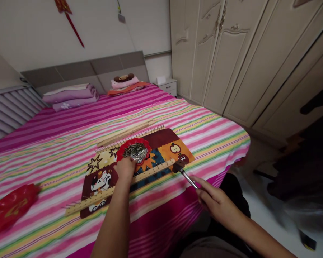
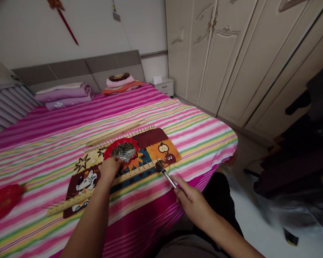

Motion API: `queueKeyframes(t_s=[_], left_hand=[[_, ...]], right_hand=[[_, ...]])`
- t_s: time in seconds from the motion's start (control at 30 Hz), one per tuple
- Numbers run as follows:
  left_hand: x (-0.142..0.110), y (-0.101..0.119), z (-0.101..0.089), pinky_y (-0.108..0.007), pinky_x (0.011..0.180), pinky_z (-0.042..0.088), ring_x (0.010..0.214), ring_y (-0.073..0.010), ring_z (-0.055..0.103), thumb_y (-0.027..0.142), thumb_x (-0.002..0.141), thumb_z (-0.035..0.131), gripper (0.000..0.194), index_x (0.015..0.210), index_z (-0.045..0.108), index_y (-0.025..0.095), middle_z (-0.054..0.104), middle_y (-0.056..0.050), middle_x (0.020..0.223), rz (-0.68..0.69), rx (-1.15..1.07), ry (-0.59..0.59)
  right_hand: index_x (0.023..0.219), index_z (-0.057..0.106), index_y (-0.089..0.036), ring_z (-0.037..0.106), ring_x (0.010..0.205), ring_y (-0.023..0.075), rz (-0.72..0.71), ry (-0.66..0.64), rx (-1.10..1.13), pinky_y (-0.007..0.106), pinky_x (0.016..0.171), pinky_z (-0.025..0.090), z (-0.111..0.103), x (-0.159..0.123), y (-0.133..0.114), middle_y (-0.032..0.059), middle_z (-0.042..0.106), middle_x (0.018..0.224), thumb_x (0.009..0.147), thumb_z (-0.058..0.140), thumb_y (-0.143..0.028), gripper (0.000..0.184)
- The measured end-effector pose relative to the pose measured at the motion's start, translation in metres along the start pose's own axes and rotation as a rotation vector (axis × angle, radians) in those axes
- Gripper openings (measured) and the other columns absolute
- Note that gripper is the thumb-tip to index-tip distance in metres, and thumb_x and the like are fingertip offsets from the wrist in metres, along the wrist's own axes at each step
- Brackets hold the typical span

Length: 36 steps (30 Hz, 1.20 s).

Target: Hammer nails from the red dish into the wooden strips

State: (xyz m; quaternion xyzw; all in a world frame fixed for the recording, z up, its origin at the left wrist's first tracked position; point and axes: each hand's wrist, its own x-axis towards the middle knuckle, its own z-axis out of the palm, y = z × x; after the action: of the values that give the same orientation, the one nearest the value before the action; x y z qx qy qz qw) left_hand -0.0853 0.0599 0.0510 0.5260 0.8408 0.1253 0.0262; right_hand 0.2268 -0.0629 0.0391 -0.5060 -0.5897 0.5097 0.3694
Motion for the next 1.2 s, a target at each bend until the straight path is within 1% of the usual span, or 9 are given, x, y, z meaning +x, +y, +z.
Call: queueKeyframes(t_s=[0.13,0.27,0.4,0.53,0.67,0.77,0.9,1.03,1.2], left_hand=[[0.013,0.011,0.009,-0.051,0.081,0.037,0.087,-0.0353,0.063,0.037,0.064,0.061,0.019,0.058,0.064,0.019,0.071,-0.016,0.082,-0.092,-0.022,-0.04],[0.019,0.01,0.007,-0.053,0.08,0.037,0.08,-0.0341,0.063,0.031,0.056,0.065,0.016,0.047,0.058,0.02,0.069,-0.013,0.071,-0.149,-0.141,-0.073],[0.015,-0.003,0.002,-0.04,0.071,0.042,0.069,-0.025,0.062,0.036,0.058,0.062,0.015,0.055,0.064,0.022,0.067,-0.007,0.063,-0.095,-0.345,-0.108],[0.008,-0.012,-0.001,-0.028,0.061,0.043,0.058,-0.0154,0.056,0.038,0.055,0.062,0.019,0.06,0.064,0.02,0.062,-0.001,0.056,-0.066,-0.711,-0.07],[-0.005,-0.009,-0.01,-0.028,0.065,0.046,0.06,-0.0143,0.057,0.037,0.05,0.067,0.031,0.074,0.067,0.018,0.063,0.001,0.059,-0.078,-0.993,-0.026],[-0.02,-0.004,-0.02,-0.032,0.075,0.048,0.071,-0.0171,0.062,0.039,0.05,0.069,0.034,0.076,0.07,0.016,0.068,-0.003,0.069,-0.105,-1.11,-0.121],[-0.046,0.002,-0.028,-0.035,0.08,0.049,0.077,-0.0191,0.064,0.037,0.043,0.077,0.041,0.077,0.072,0.014,0.071,-0.007,0.075,-0.125,-1.183,-0.264],[-0.067,0.006,-0.019,-0.032,0.075,0.049,0.071,-0.0164,0.062,0.037,0.038,0.082,0.046,0.077,0.072,0.014,0.071,-0.006,0.075,-0.145,-1.212,-0.28],[-0.082,0.007,0.006,-0.03,0.073,0.05,0.073,-0.0158,0.062,0.041,0.044,0.08,0.043,0.077,0.073,0.016,0.071,-0.005,0.077,-0.166,-1.225,-0.219]], right_hand=[[0.132,0.054,-0.016,0.031,0.048,0.011,-0.009,-0.002,-0.006,0.021,0.041,0.028,-0.001,-0.002,0.005,-0.0057,0.035,0.056,0.086,0.047,-0.036,0.051],[0.129,0.057,-0.017,0.035,0.047,0.0107,-0.009,0.034,-0.028,0.02,0.042,0.031,-0.002,-0.002,0.007,-0.0046,0.041,0.056,0.085,0.051,-0.037,0.049],[0.126,0.061,-0.018,0.043,0.05,0.0121,-0.032,0.062,-0.043,0.021,0.044,0.037,-0.003,-0.001,0.006,-0.0018,0.049,0.059,0.085,0.052,-0.036,0.046],[0.126,0.061,-0.019,0.044,0.05,0.0129,-0.041,0.053,-0.058,0.022,0.046,0.039,-0.003,-0.001,0.004,-0.0009,0.051,0.06,0.085,0.051,-0.036,0.046],[0.126,0.061,-0.017,0.039,0.049,0.0121,-0.038,0.038,-0.058,0.022,0.045,0.035,-0.001,-0.001,0.005,-0.0023,0.046,0.059,0.084,0.05,-0.037,0.047],[0.127,0.059,-0.017,0.035,0.047,0.0115,-0.022,0.031,-0.056,0.021,0.043,0.032,0.0,-0.001,0.005,-0.0047,0.039,0.055,0.084,0.05,-0.038,0.049],[0.128,0.058,-0.015,0.033,0.045,0.0104,0.001,0.016,-0.023,0.021,0.041,0.029,0.001,-0.002,0.005,-0.006,0.034,0.053,0.085,0.049,-0.035,0.048],[0.127,0.058,-0.015,0.033,0.047,0.0105,-0.004,0.021,-0.02,0.02,0.04,0.028,0.001,-0.004,0.007,-0.0053,0.036,0.055,0.085,0.049,-0.033,0.047],[0.13,0.055,-0.013,0.035,0.046,0.0109,0.015,-0.002,-0.025,0.021,0.04,0.028,0.001,-0.005,0.008,-0.0055,0.036,0.054,0.087,0.046,-0.033,0.049]])
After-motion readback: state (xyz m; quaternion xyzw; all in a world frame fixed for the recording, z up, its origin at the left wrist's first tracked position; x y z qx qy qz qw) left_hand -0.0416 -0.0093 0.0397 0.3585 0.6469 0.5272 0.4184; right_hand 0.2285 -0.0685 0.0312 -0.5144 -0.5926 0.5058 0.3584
